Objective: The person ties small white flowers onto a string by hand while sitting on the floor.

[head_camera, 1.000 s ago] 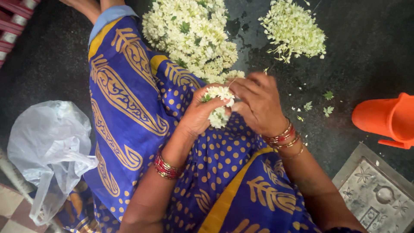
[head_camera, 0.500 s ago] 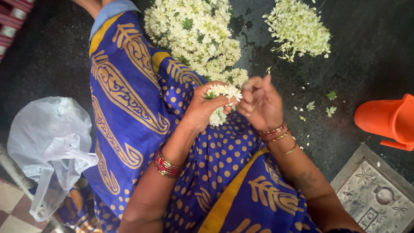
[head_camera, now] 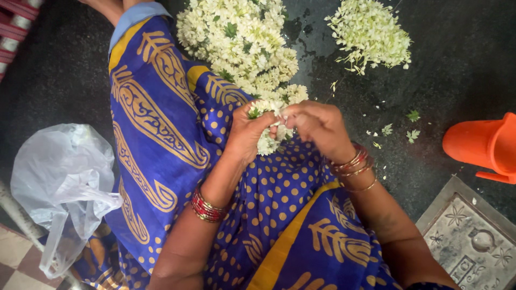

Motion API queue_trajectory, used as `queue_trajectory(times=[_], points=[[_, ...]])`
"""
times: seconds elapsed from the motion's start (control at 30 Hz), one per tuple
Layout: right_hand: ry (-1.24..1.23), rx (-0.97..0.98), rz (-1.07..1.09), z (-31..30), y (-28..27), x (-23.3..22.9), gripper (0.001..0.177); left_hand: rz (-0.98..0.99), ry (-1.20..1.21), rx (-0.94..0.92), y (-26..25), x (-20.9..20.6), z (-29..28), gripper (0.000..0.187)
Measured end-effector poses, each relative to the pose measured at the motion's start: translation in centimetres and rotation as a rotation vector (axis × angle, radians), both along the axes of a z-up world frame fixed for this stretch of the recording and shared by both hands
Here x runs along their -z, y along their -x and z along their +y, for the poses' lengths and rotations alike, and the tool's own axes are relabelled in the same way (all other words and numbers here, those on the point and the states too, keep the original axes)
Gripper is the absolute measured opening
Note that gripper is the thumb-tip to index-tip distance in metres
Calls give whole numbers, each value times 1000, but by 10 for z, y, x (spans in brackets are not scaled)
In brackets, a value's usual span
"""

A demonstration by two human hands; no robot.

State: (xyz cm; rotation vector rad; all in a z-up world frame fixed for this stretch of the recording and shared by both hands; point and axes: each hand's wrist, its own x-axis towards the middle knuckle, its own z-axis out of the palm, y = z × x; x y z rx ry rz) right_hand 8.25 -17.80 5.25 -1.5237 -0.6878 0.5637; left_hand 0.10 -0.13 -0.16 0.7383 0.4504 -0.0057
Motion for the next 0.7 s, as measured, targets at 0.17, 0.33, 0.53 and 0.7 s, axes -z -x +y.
queue_trajectory(times=[0.17,0.33,0.53,0.7], points=[[76,45,-388,6,13,-6,9,24,99,51,0,-6,5,13],[43,126,-158,-4,16,7,12,22,152,105,-3,-16,10,15],[187,-4,-58,-8,18,14,13,-1,260,140,1,-13,13,11],[188,90,71,-11,25,22,13,-105,46,119,2,-5,10,10]])
